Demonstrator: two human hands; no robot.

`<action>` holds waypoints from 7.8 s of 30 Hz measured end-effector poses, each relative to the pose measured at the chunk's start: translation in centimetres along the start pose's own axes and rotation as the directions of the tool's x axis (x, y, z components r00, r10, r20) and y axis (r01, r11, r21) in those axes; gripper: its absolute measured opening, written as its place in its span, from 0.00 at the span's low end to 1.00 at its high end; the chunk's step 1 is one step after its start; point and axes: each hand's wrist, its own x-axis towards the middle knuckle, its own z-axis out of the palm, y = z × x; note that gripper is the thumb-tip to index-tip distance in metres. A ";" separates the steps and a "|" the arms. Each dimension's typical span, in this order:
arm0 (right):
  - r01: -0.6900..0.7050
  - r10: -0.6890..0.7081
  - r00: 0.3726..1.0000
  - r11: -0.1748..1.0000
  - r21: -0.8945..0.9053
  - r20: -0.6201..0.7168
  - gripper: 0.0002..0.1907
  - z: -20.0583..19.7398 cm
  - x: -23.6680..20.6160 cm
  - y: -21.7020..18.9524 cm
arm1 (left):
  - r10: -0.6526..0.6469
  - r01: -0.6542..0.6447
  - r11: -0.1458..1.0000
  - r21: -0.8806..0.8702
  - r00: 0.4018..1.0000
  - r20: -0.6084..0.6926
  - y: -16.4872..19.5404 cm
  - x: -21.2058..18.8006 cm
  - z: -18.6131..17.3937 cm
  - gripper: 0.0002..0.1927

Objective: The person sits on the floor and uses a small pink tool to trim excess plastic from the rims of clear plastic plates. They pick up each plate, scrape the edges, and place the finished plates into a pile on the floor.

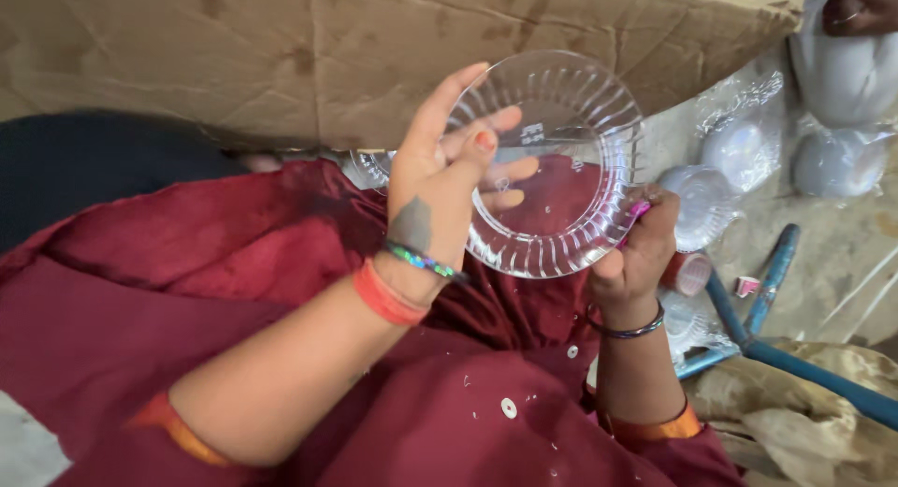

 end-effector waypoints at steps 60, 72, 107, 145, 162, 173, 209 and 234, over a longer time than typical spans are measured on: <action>-0.308 -0.021 0.879 0.737 0.601 0.477 0.48 -7.7 -9.9 5.0 | -0.400 0.208 0.737 0.644 0.901 0.167 -1.6 -8.9 1.9 0.22; -0.299 -0.082 0.829 0.771 0.563 0.553 0.52 -7.1 -9.7 2.5 | -0.366 0.216 0.771 0.598 0.920 0.140 -1.0 -9.0 1.7 0.21; -0.099 -0.094 0.897 0.910 0.403 0.433 0.50 -8.3 -8.2 3.0 | -0.237 0.188 0.813 0.552 0.971 0.018 -3.2 -8.6 2.4 0.22; -0.163 0.117 0.980 0.937 0.310 0.162 0.19 -4.5 -10.8 -0.4 | 0.039 -0.027 0.999 0.036 0.930 -0.365 -9.3 -8.3 2.4 0.25; -0.295 0.471 0.878 0.674 0.677 -0.087 0.13 -8.4 -11.4 3.8 | -0.271 0.181 0.871 0.456 0.952 0.139 -10.2 -9.4 3.7 0.28; -0.166 0.583 0.704 0.690 0.704 -0.405 0.16 -10.1 -13.7 12.8 | -0.282 0.167 0.809 0.563 0.952 0.122 -13.1 -12.0 3.6 0.27; -0.576 0.994 0.098 0.015 0.817 0.051 0.07 -7.1 -31.6 29.4 | -0.164 0.476 0.742 0.471 0.811 -0.561 -15.2 5.0 -17.1 0.03; -0.078 0.563 0.784 -0.328 0.941 0.262 0.13 -13.2 -25.1 19.1 | -0.518 0.625 0.715 0.315 0.775 -0.362 -15.0 4.3 -17.9 0.06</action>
